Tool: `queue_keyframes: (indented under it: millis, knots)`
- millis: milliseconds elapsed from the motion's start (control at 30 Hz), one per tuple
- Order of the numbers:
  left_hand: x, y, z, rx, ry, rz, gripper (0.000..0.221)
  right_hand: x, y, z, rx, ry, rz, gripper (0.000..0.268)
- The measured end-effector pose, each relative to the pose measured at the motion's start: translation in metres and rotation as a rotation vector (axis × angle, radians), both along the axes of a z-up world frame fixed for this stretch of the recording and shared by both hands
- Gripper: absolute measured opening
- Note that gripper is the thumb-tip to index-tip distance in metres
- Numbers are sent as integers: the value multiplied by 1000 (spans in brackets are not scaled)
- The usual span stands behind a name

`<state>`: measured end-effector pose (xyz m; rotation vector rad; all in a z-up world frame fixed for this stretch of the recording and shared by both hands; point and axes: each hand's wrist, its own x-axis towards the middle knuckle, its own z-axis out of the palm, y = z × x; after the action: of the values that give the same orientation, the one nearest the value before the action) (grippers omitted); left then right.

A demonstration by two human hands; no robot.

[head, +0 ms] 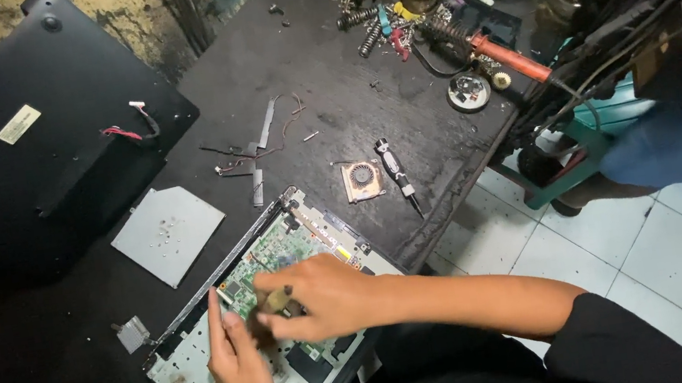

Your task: Disassembling a laptop and cleaning internal components using a screwdriver and a brush

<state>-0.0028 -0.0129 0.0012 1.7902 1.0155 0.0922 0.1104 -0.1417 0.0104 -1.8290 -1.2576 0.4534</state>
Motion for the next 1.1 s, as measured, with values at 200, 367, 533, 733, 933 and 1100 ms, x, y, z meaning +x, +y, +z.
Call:
queue_keyframes:
  millis: [200,367,533,733,933,1100]
  knots:
    - [2,-1,5,36,-12,-6,69,-2,4,-8,39,-71,-76,17]
    - [1,-1,5,11,-48,24,62,-3,6,-8,50,8,-45,14]
    - [2,-3,8,-5,6,32,63,1,9,-9,7,93,-7,20]
    - [2,-3,3,2,45,51,64,2,8,-3,-12,134,-40,22]
    - [2,-4,7,15,-29,35,59,3,10,-4,-30,134,-46,22]
    - [4,-4,10,-2,15,42,62,4,9,5,40,133,10,29]
